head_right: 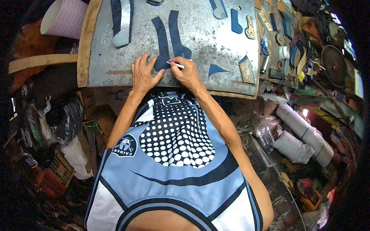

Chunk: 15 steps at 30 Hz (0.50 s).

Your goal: Marking patterns on blue material for shoe manufacturing using a white marker and templates.

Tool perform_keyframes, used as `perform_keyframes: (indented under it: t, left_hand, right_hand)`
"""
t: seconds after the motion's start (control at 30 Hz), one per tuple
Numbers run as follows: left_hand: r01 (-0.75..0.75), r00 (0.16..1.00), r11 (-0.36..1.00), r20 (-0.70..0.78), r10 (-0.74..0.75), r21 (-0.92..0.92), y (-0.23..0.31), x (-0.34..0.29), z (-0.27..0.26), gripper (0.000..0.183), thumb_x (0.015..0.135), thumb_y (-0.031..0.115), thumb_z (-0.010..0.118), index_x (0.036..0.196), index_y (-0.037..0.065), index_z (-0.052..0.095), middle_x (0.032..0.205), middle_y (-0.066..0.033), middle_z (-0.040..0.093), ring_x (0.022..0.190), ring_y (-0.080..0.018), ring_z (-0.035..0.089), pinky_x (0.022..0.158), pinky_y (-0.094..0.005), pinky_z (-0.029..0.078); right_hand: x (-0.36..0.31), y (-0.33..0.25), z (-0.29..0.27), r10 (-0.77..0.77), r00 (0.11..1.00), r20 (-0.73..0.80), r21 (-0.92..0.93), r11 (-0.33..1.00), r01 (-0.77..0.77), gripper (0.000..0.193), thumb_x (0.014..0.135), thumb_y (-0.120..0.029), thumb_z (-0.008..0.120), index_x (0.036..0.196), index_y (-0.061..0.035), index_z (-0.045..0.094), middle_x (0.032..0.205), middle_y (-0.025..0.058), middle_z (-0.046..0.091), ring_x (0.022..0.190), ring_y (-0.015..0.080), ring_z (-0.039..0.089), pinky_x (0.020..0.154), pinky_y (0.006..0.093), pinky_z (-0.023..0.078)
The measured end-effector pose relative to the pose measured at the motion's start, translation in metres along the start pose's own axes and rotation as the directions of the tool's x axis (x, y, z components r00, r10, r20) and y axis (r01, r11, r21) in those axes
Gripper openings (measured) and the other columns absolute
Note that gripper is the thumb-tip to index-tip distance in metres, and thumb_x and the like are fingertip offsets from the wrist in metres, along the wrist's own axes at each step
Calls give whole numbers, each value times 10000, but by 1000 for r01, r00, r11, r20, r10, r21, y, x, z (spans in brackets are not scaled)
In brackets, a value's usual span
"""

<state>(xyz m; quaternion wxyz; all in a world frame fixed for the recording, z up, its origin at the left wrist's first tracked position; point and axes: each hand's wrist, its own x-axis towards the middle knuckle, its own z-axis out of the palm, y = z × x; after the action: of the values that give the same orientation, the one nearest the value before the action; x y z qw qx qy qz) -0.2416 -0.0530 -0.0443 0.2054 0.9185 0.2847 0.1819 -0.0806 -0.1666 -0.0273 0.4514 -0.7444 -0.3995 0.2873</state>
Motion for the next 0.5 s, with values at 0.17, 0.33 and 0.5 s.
perform_keyframes:
  t: [0.17, 0.33, 0.5]
  left_hand:
    - [20, 1000, 1000, -5, -20, -8, -5, -3, 1, 537, 748, 334, 781, 1193, 65, 646, 1292, -173, 532, 1212, -353, 464, 971, -467, 360]
    - [11, 1000, 998, 0, -11, -54, -1, -1, -3, 532, 744, 312, 780, 1187, 48, 647, 1300, -176, 515, 1233, -361, 442, 1001, -472, 342]
    - [35, 999, 998, 14, -34, -60, -4, -4, -2, 529, 741, 308, 784, 1181, 46, 650, 1306, -176, 512, 1241, -356, 437, 1002, -470, 341]
  right_hand:
    - [5, -14, 13, -13, 1000, 0, -20, 1000, 13, 173, 894, -168, 632, 938, -26, 720, 846, 138, 718, 744, 277, 693, 693, 371, 504]
    - [4, -7, 26, -68, 998, -20, -102, 993, 65, 158, 886, -176, 640, 912, -42, 719, 907, 130, 719, 846, 302, 681, 735, 401, 457]
    - [9, -6, 20, 30, 990, 135, -116, 993, -14, 166, 906, -137, 613, 964, -9, 702, 894, 134, 726, 795, 232, 711, 695, 327, 536]
